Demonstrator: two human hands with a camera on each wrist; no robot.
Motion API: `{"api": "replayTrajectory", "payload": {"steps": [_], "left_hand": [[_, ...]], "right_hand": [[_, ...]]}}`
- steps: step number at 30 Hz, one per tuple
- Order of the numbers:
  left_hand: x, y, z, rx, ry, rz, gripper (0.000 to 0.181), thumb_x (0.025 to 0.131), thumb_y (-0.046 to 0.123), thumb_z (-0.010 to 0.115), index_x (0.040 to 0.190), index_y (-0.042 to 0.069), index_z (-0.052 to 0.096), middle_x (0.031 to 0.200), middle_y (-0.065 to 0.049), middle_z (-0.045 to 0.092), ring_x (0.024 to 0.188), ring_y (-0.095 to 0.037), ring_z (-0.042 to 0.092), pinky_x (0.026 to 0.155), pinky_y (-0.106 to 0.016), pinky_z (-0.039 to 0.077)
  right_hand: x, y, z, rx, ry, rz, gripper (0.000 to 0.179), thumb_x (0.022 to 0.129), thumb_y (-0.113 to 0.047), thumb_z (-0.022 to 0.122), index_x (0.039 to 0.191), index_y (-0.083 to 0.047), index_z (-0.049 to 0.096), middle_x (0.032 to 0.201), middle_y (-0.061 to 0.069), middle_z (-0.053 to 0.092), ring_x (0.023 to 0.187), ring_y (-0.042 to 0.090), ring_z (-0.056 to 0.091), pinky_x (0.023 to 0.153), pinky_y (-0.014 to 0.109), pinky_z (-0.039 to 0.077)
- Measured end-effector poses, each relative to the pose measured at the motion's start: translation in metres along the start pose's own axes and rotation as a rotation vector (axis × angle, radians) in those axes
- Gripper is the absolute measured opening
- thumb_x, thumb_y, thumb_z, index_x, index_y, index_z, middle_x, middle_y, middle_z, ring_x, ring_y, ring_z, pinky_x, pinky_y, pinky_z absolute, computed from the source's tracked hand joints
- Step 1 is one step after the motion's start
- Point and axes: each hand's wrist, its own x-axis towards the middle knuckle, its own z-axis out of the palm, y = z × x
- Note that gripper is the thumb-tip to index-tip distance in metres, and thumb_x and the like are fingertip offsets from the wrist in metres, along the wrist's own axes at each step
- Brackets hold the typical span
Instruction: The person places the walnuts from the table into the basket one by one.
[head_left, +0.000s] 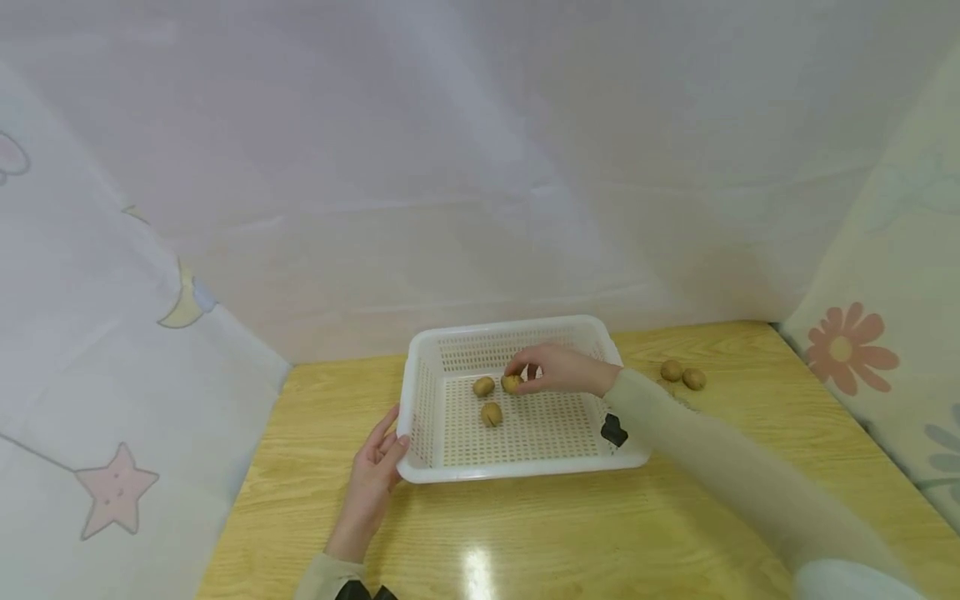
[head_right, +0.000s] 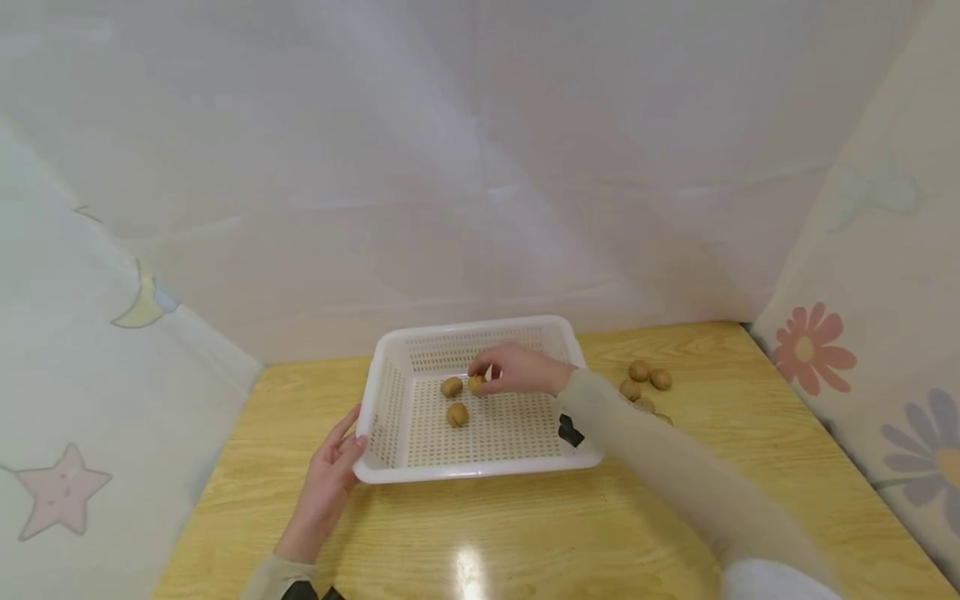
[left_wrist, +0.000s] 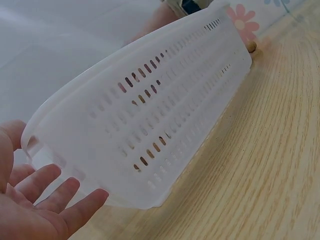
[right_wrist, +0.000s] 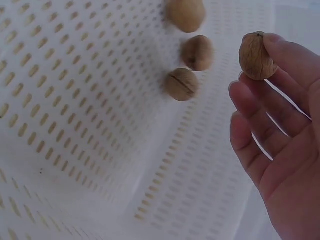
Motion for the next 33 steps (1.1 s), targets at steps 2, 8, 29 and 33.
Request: {"api": "replayTrajectory", "payload": {"steps": [2,8,29,33], "left_hand": [[-0.001,-0.001,0.001,-0.007,0.003,-0.012,0.062,0.107,0.012,0.058,0.163,0.012,0.033,0.158,-0.023,0.045,0.129,-0.023,0.062,0.095,-0.039,0.059],[-0.005,-0.003,0.002,-0.019,0.012,-0.031,0.063,0.106,0.011,0.058,0.164,0.012,0.033,0.159,-0.023,0.044,0.13,-0.025,0.061,0.096,-0.039,0.059],[-0.004,0.0,0.002,0.016,-0.01,0.0,0.064,0.107,0.012,0.058,0.164,0.007,0.028,0.158,-0.026,0.042,0.13,-0.025,0.062,0.093,-0.036,0.06],[-0.002,0.002,0.002,0.013,-0.012,0.004,0.064,0.107,0.013,0.058,0.164,0.008,0.029,0.159,-0.025,0.043,0.13,-0.025,0.061,0.093,-0.037,0.06]], "right_hand": [[0.005,0.003,0.008,0.01,-0.035,0.015,0.03,0.1,-0.024,0.073,0.127,-0.011,0.072,0.118,-0.005,0.072,0.094,0.008,0.063,0.084,0.029,0.054],[0.012,0.015,0.029,0.015,-0.116,-0.002,0.026,0.097,-0.022,0.076,0.121,-0.012,0.074,0.113,-0.005,0.073,0.091,0.012,0.063,0.079,0.028,0.053],[0.015,0.007,0.013,0.019,-0.12,0.039,0.021,0.1,-0.017,0.071,0.121,-0.013,0.071,0.119,0.007,0.072,0.103,0.02,0.065,0.09,0.037,0.055],[0.003,-0.001,-0.009,0.028,-0.038,0.0,0.025,0.102,-0.02,0.07,0.125,-0.013,0.071,0.122,0.007,0.072,0.103,0.016,0.066,0.091,0.038,0.056]]}}
